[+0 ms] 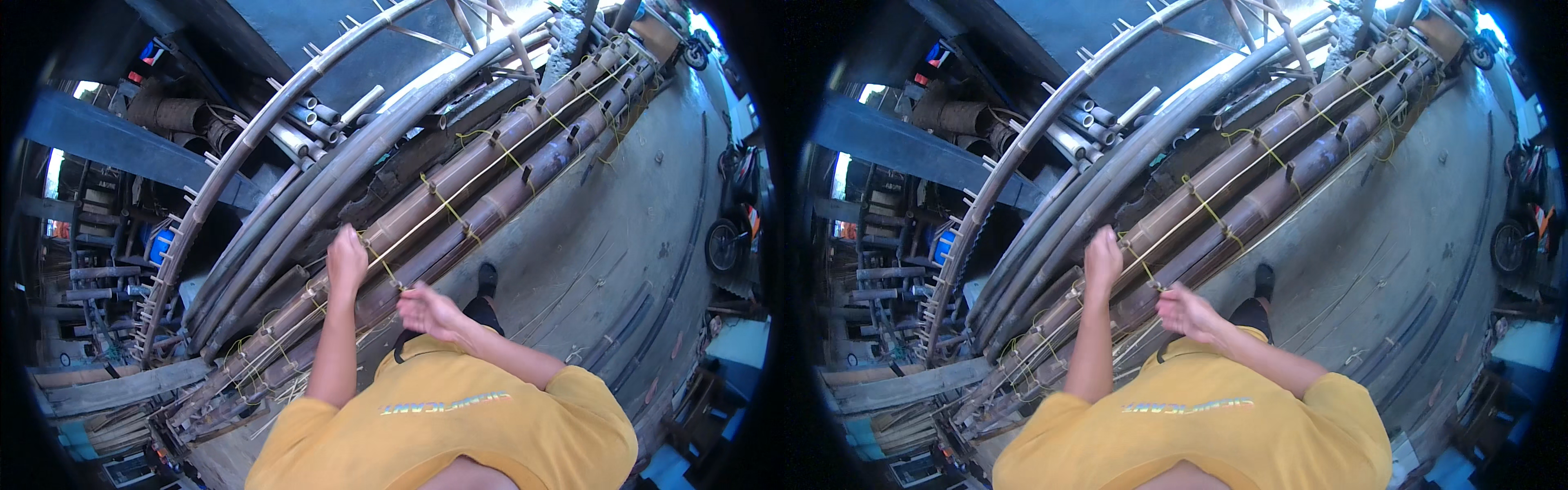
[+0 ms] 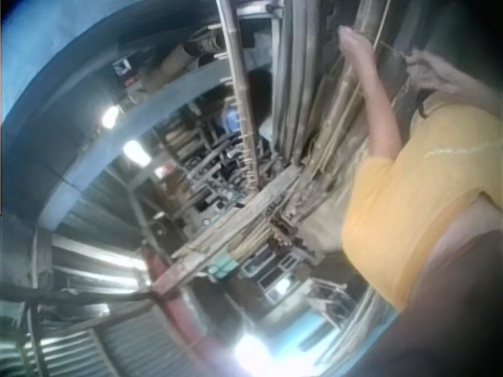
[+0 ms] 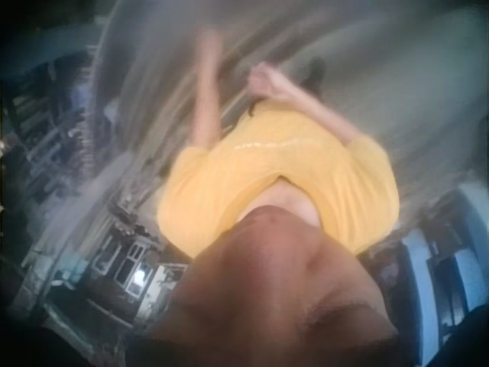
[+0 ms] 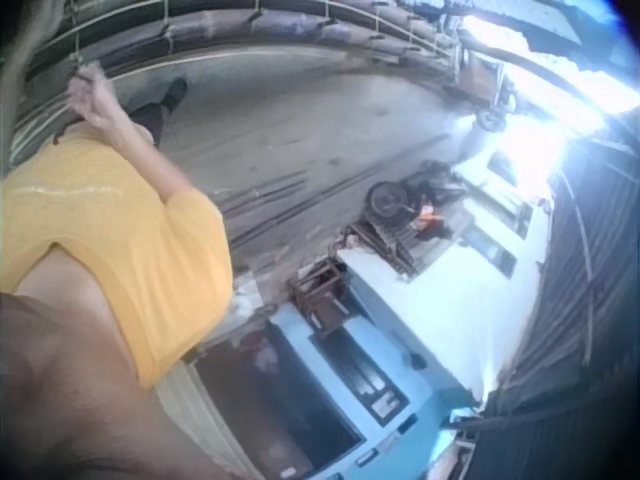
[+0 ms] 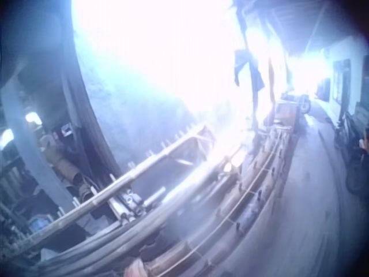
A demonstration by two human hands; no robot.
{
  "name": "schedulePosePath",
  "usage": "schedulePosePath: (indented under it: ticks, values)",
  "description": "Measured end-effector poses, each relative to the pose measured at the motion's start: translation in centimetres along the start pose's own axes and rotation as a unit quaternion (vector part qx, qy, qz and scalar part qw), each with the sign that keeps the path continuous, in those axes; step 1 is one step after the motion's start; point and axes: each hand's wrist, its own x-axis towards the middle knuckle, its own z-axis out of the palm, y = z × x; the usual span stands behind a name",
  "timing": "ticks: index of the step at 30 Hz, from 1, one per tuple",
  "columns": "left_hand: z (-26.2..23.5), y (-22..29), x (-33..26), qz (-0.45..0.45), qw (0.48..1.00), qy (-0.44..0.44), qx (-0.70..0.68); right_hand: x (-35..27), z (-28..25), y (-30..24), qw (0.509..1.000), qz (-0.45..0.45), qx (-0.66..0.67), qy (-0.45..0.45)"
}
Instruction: The person weaves thin bamboo strips through a curved bamboo frame using yellow string to secure the weave. They repeatedly tie knots and adjust the strips along the frame, then lift the completed woven section to inspect it.
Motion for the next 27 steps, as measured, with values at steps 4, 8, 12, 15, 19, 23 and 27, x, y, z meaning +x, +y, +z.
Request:
schedulePosePath:
  ticks: [4,8,12,15,19,23,27]
  values:
    - [3.4,-5.6,-5.1,0.067,0.995,-0.037,-0.07,2.5,6.3,1.5,0.877,-0.464,-0.074,0.106]
    - [3.8,-3.9,-5.6,0.041,0.999,-0.009,-0.012,2.3,13.9,-2.0,0.611,-0.462,-0.642,0.001]
    - [3.8,-5.5,-3.7,0.079,0.993,-0.082,-0.011,11.3,10.2,-9.3,0.406,-0.489,-0.749,0.188]
    - [5.2,-8.8,-3.3,0.13,0.989,-0.003,-0.076,9.8,12.1,-12.2,0.681,-0.293,-0.67,-0.044]
    - [4.6,-8.7,-3.3,0.014,0.992,-0.083,-0.092,-1.0,10.3,-8.2,0.709,-0.274,-0.611,-0.22]
    - [2.4,-4.6,-3.8,0.035,0.992,-0.035,-0.117,0.8,0.7,-0.4,0.57,-0.384,-0.707,-0.165]
    - [-1.5,-0.2,-0.7,0.108,0.958,0.051,-0.26,0.5,2.1,-0.6,0.644,-0.346,-0.67,-0.126]
